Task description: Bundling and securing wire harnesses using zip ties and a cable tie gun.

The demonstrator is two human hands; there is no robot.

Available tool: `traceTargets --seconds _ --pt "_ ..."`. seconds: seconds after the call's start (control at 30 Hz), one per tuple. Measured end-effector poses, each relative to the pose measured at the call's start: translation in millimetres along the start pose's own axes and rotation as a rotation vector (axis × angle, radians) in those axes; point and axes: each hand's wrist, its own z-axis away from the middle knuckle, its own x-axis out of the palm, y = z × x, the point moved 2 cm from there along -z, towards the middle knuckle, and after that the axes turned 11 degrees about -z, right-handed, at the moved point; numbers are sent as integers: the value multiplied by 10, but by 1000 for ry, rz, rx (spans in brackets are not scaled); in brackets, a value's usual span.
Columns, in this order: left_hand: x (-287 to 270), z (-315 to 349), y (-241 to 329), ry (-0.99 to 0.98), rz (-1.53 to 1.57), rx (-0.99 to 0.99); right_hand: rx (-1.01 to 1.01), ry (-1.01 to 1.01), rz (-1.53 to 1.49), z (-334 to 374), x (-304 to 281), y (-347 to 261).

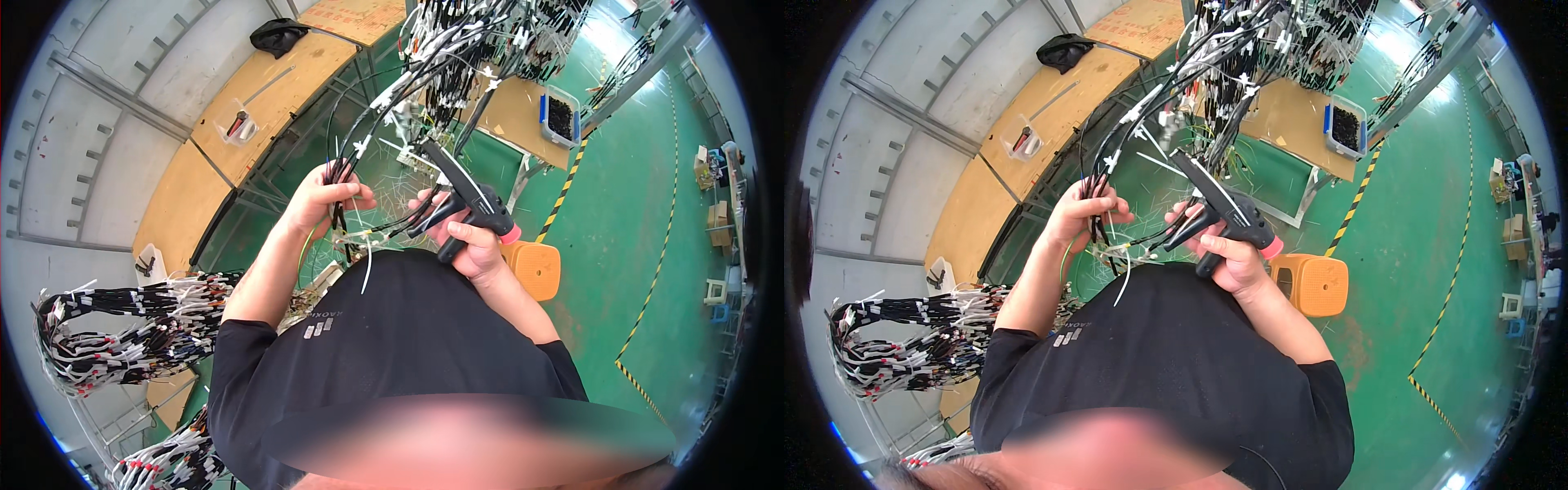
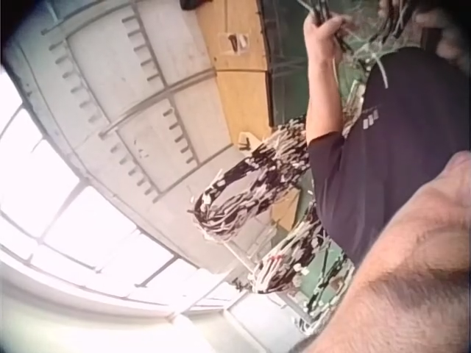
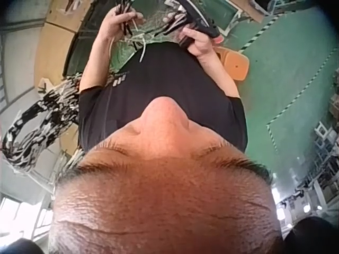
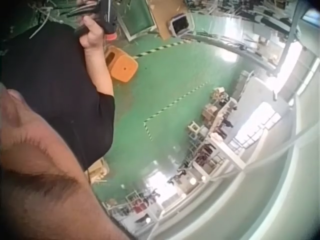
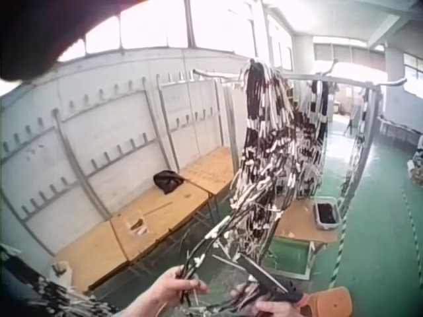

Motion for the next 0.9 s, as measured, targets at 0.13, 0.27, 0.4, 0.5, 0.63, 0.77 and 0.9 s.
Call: traceTargets --seconds 0.13,0.27,0.4,0.5,0.63,0.77,0.9 --pt "-51 -92 -132 8 -227 -85 61 -24 -124 31 90 -12" --pt "221 -90 -256 -150 -440 -165 27 -2 -121 -1 119 -15" --pt "310 -110 -361 -211 -192 -173 32 11 -138 22 124 -15" --pt "321 -97 -345 -212 -187 -130 -19 43 -84 72 25 -56" --pt "337 -123 -361 -190 -296 -135 -91 117 74 179 -120 -176" --pt "337 -146 -409 -158 -330 -113 -510 29 671 203 -60 -560" --pt "360 -114 -428 -79 -364 -85 -449 -117 801 209 345 -880"
